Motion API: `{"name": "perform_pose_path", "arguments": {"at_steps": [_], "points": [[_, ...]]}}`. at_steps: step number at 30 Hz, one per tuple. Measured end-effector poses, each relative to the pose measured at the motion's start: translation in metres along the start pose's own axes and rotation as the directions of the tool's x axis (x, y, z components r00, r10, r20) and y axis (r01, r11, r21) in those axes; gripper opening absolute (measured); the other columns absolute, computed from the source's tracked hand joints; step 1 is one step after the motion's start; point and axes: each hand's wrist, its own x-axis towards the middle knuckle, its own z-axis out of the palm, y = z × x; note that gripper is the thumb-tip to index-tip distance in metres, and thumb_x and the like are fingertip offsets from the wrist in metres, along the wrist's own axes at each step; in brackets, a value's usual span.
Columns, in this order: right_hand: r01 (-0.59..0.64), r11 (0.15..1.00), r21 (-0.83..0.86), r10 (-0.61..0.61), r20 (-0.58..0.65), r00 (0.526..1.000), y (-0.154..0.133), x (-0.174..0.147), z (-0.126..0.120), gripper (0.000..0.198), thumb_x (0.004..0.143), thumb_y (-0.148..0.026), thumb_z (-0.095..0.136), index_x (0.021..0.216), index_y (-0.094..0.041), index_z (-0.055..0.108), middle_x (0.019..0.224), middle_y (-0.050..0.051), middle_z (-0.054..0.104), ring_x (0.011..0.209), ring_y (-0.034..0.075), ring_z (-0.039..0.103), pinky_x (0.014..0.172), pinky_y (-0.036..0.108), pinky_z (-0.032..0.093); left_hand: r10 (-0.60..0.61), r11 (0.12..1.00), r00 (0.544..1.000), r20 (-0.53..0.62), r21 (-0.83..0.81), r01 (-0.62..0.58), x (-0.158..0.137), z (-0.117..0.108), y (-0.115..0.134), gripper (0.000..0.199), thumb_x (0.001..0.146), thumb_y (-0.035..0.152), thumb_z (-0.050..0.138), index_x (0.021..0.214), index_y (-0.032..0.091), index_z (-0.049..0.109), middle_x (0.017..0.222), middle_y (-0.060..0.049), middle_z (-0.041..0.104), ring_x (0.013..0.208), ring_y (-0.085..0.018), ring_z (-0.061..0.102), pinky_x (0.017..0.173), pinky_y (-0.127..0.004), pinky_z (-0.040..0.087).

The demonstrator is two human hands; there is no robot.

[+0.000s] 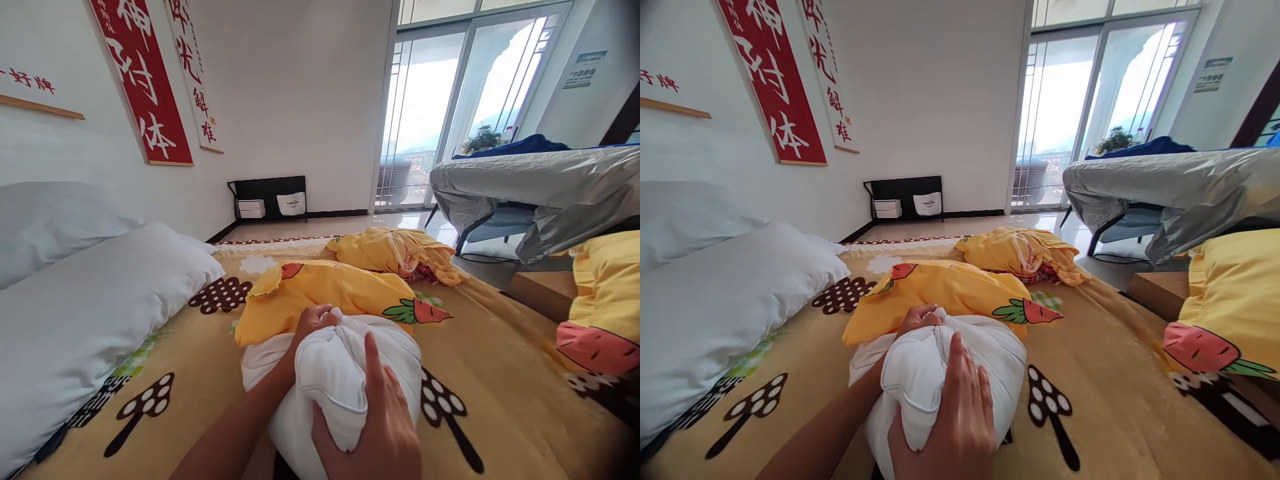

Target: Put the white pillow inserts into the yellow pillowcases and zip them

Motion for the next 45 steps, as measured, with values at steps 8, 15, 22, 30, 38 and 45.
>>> {"name": "perform_pose_path", "arguments": {"at_steps": [8,15,22,30,38,45], "points": [[0.220,0.967,-0.132,-0.205,0.118,0.972,0.006,-0.014,-0.007,0.070,0.077,-0.018,0.041,0.145,-0.033,0.038,0.122,0.011,0.061,0.102,0.033,0.064,0.076,0.047,0.057,0.115,0.993,0.982,0.148,-0.023,-0.113,-0.012,-0.003,0.004,0.019,0.060,0.032,0.048,0.051,0.021,0.035,0.052,0.006,0.030,0.054,-0.009,0.028,0.051,-0.025,0.022],[0.288,0.943,-0.166,-0.275,0.097,0.957,0.008,-0.024,-0.013,0.050,0.082,-0.028,0.043,0.130,-0.026,0.056,0.139,0.015,0.048,0.121,0.038,0.052,0.085,0.053,0.053,0.199,0.979,0.962,0.185,0.007,-0.204,-0.018,0.001,0.004,0.018,0.065,0.028,0.046,0.054,0.020,0.036,0.055,0.006,0.032,0.058,-0.010,0.030,0.055,-0.026,0.023],[0.280,0.911,-0.303,-0.268,0.082,0.960,0.004,-0.021,-0.006,0.056,0.078,-0.059,0.056,0.114,-0.017,0.058,0.132,0.024,0.051,0.111,0.042,0.056,0.078,0.051,0.054,0.196,0.980,0.958,0.209,-0.011,-0.198,-0.021,0.001,0.004,0.017,0.065,0.028,0.047,0.054,0.020,0.038,0.054,0.006,0.033,0.058,-0.010,0.030,0.056,-0.026,0.025],[0.212,0.961,-0.179,-0.154,0.292,0.944,0.003,0.006,-0.001,0.032,0.074,-0.017,0.052,0.105,-0.019,0.058,0.108,0.011,0.066,0.096,0.027,0.062,0.075,0.035,0.049,0.251,0.963,0.949,0.193,0.045,-0.264,-0.028,-0.022,0.021,0.019,0.081,0.033,0.050,0.073,0.017,0.058,0.069,0.003,0.054,0.069,-0.012,0.048,0.067,-0.024,0.037],[0.072,0.993,-0.097,-0.016,0.482,0.876,0.014,0.056,-0.006,0.028,0.077,-0.013,0.050,0.101,-0.022,0.062,0.088,0.002,0.070,0.082,0.021,0.064,0.067,0.028,0.039,0.487,0.760,0.870,-0.079,0.530,-0.377,-0.046,-0.085,0.037,0.021,0.089,0.030,0.045,0.091,0.019,0.063,0.091,-0.004,0.063,0.086,-0.017,0.057,0.079,-0.029,0.043],[0.313,0.927,-0.206,-0.134,0.598,0.790,0.020,0.058,-0.011,0.062,0.081,-0.014,0.046,0.140,-0.035,0.044,0.111,0.007,0.065,0.088,0.023,0.062,0.067,0.031,0.041,0.306,0.333,0.925,0.226,0.885,-0.327,-0.016,-0.081,0.010,0.024,0.091,0.025,0.044,0.104,0.019,0.063,0.104,-0.008,0.063,0.102,-0.020,0.058,0.088,-0.030,0.044]]}}
